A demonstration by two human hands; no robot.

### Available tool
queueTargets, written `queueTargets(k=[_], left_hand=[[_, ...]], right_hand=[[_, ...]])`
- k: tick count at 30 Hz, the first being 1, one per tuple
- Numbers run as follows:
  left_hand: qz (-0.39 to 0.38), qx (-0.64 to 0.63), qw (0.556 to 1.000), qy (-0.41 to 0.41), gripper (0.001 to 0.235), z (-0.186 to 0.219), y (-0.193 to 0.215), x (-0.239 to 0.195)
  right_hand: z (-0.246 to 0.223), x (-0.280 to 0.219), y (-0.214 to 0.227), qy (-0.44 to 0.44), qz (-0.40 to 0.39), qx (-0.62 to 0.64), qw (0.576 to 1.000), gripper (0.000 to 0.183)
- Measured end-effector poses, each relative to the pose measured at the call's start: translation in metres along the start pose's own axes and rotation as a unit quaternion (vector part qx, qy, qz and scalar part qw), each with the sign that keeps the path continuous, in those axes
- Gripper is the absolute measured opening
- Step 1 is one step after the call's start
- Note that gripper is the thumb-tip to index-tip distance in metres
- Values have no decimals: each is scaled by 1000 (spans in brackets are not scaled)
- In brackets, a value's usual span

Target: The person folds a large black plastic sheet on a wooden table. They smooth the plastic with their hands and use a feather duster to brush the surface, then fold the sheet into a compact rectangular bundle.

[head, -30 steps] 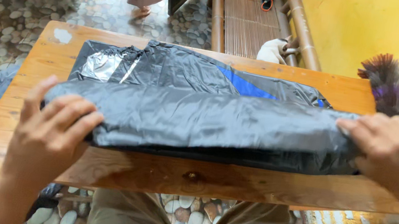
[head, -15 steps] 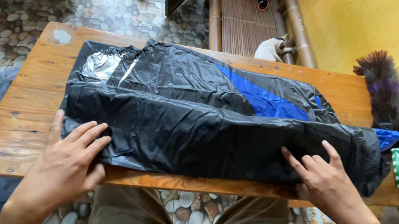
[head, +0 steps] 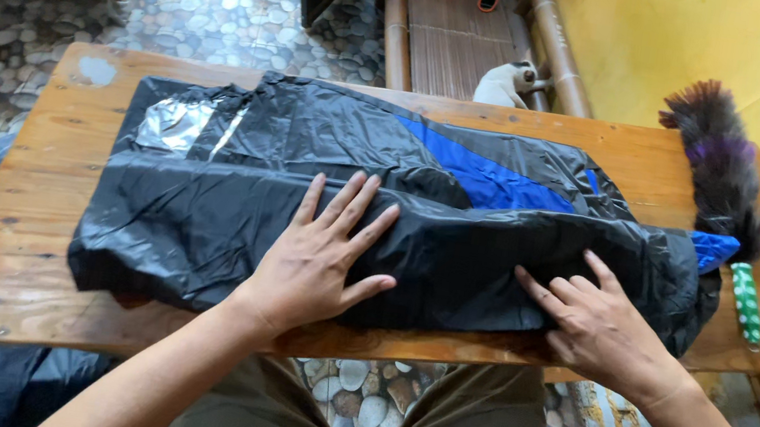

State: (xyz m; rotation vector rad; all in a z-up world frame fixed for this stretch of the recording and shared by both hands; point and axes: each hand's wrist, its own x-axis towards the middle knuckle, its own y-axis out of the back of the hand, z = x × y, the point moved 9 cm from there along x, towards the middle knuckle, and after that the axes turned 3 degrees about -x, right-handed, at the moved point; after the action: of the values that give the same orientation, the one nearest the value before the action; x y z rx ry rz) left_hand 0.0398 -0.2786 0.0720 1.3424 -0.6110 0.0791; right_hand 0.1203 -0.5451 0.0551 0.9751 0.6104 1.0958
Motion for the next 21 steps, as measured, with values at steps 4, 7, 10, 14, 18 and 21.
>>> queueTargets(k=[4,7,10,14,18,21], left_hand=[[-82,-13,996,22,82,-12,-49,-10],[-83,-7,996,21,82,-12,-53,-11],[-82,-9,996,22,83,-13,-54,-11],[-38,-27,999,25,90,-10,-31,-11],[-27,56,996,65,83,-19,-6,-34],[-33,84,988,121,87,-37,9,-60]], right_hand=[[-2,-2,-7,15,-36,131,991,87],[5,-2,-14,16,-46,232,971,88],[16,-4,-8,-9,-64,366,928,70],[23,-14,-27,-75,-91,414,903,66],[39,-33,-30,-126,4,453,883,52],[69,-57,-21,-208,85,432,873,38]])
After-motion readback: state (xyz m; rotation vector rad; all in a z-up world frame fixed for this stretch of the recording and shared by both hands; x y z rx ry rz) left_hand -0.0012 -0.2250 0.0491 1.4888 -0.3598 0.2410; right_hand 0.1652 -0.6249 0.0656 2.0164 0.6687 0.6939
